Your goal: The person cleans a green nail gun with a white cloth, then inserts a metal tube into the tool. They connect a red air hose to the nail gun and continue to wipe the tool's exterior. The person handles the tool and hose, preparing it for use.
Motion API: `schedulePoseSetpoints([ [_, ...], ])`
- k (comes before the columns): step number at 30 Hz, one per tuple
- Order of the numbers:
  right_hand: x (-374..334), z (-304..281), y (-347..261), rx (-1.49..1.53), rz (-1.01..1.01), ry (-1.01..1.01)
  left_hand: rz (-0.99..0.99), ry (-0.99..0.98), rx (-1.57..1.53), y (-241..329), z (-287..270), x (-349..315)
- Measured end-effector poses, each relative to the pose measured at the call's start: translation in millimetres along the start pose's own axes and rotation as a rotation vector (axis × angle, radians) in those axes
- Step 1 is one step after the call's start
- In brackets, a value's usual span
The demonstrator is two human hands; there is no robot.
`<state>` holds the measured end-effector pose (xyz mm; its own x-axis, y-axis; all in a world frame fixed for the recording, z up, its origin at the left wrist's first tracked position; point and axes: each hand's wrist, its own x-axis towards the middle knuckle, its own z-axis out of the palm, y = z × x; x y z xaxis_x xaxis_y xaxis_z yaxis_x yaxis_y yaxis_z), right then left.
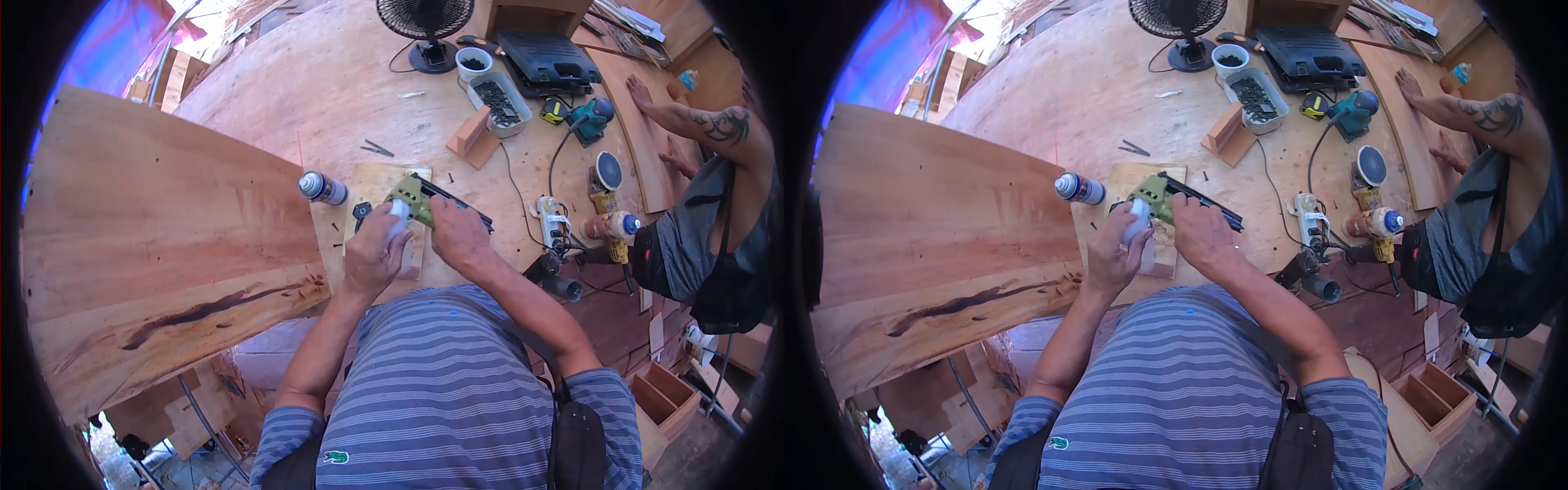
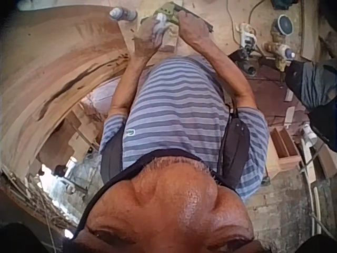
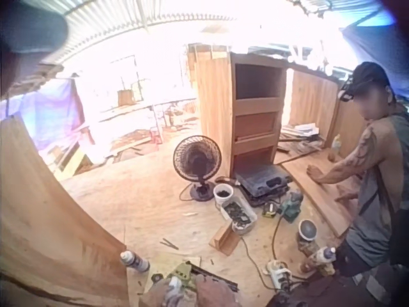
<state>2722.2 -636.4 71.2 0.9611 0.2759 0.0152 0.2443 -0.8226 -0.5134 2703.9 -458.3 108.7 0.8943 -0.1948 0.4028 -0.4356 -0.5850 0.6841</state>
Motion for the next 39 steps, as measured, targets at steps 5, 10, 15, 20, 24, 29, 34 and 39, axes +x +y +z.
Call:
schedulePoseSetpoints([
  [5,-5,-1,-8,0.059,0.041,0.026,-0.105,0.211,0.111,-8,8,-7],
  [10,-8,3,-15,-0.004,0.012,-0.005,-0.167,0.195,0.001,-11,7,-18],
  [15,-8,10,-16,-0.047,-0.018,-0.047,-0.184,-0.171,0.341,-5,-8,-6],
  [20,-8,6,-14,-0.072,-0.026,-0.055,-0.488,-0.693,0.307,14,-34,7],
  [24,-7,6,-17,-0.106,-0.025,-0.103,-0.504,-0.717,0.267,-7,-24,6],
  [29,-2,12,-16,-0.156,-0.107,-0.118,-0.664,-0.647,-0.052,-35,-5,-1],
  [34,3,7,-9,-0.195,-0.105,-0.108,-1.026,-0.537,-0.547,-20,9,14],
  [39,9,3,-7,-0.272,-0.115,0.004,-1.053,-0.365,-1.047,-20,14,25],
])
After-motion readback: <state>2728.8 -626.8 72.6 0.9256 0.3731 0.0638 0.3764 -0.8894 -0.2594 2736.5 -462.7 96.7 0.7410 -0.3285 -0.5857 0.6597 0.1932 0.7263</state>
